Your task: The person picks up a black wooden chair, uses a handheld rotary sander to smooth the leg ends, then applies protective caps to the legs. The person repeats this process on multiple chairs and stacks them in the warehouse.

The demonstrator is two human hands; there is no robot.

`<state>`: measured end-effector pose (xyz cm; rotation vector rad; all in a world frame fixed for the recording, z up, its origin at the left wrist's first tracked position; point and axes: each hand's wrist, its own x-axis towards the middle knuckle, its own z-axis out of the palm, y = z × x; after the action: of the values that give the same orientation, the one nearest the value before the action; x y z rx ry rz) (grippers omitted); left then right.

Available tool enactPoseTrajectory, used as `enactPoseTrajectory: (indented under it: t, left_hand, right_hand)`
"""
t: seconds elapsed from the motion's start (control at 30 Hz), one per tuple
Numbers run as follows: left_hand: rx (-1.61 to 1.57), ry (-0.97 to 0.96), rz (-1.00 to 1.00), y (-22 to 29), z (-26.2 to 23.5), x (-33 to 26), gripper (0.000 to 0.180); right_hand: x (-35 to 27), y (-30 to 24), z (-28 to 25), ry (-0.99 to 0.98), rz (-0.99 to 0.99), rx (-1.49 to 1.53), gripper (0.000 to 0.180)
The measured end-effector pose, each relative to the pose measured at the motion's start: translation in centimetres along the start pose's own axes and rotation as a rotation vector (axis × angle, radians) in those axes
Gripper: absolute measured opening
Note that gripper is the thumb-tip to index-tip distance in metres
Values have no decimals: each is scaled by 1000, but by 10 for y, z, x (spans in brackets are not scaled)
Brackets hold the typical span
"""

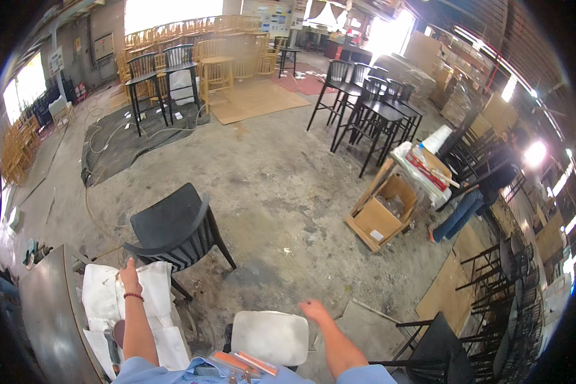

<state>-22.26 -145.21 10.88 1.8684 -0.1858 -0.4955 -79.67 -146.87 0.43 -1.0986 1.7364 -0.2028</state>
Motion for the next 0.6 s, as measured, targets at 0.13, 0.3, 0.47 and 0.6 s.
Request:
enactPoseTrajectory:
  t: [0.13, 0.3, 0.47, 0.6]
  left_hand:
    - [-204, 33, -140, -16, 20, 65, 96]
    - [-312, 115, -169, -32, 16, 119, 89]
    - [-463, -156, -237, -20, 52, 134, 40]
    - [-474, -122, -260, -20, 37, 144, 25]
  right_hand:
    - [42, -155, 57, -72, -192, -17, 63]
    - [80, -337, 153, -62, -349, 70, 83]
    - [152, -395, 200, 177, -327, 333, 86]
    - [145, -432, 231, -58, -242, 472, 57]
